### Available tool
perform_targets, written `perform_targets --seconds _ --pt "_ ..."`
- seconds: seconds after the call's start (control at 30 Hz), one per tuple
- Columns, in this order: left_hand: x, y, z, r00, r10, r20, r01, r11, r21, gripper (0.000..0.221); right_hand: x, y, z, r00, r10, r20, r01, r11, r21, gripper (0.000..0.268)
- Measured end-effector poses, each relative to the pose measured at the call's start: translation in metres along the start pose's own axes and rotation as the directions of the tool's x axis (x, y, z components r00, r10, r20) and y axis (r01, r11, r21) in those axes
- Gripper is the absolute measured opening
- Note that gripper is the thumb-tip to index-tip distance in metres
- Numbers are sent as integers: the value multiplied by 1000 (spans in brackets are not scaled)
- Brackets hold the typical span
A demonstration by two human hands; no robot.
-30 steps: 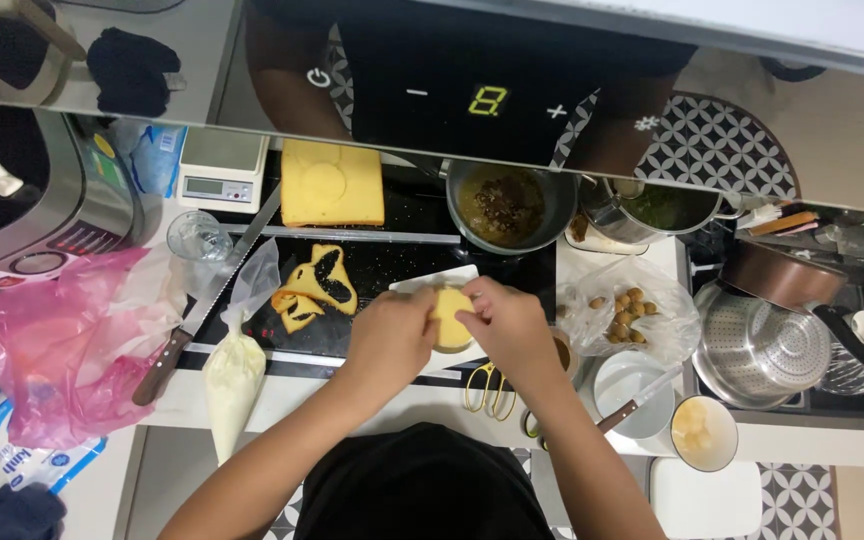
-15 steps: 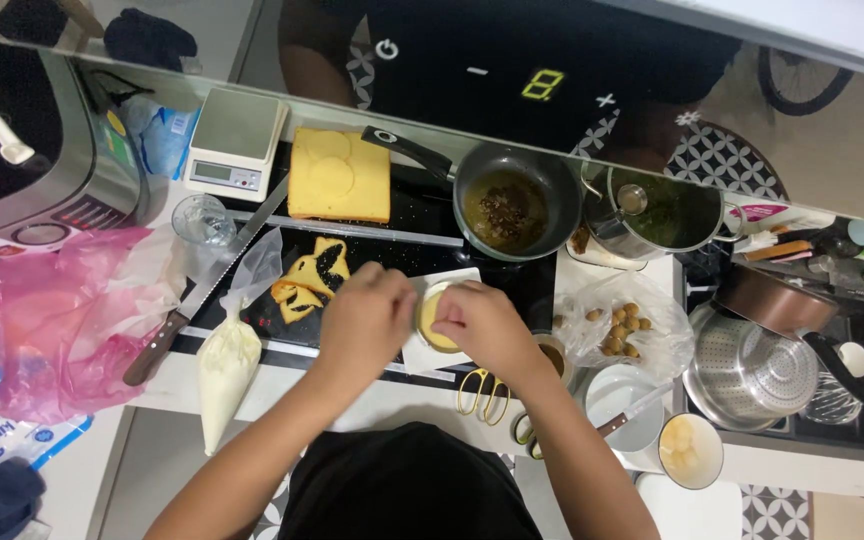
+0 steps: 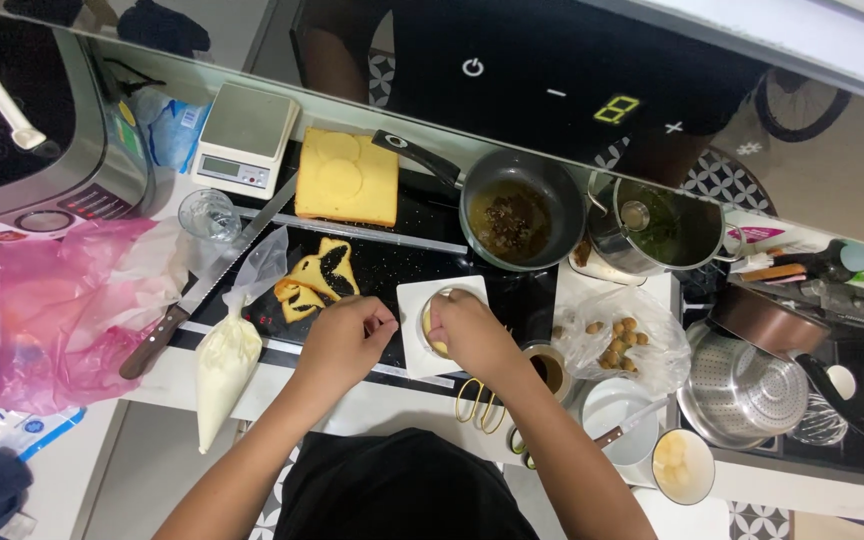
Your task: Assembling a dessert by piping cream into a mold and adding fruit.
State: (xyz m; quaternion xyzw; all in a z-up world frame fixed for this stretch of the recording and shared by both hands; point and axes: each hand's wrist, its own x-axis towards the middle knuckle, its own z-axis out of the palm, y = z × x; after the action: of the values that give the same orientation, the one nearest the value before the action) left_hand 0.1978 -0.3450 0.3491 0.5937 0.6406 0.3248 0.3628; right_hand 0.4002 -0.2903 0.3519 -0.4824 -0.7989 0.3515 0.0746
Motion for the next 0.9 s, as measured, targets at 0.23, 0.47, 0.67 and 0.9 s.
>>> perform_targets --seconds 0.23,0.47,0.67,0.9 --pt "-9 -31 -18 1000 -5 1 5 1000 -16 9 -2 -5 -15 997 -30 65 30 1000 4 21" --pt "-35 -154 -74 925 -207 -319 344 810 474 54 3 7 -7 982 -156 106 163 985 -57 18" --pt "-59 -167 -71 725 -642 -251 683 620 386 114 3 10 -4 987 -80 138 77 997 24 10" --pt "-70 -179 -58 812 -423 -402 541 803 248 82 -8 -42 -36 997 -67 -35 66 998 -21 13"
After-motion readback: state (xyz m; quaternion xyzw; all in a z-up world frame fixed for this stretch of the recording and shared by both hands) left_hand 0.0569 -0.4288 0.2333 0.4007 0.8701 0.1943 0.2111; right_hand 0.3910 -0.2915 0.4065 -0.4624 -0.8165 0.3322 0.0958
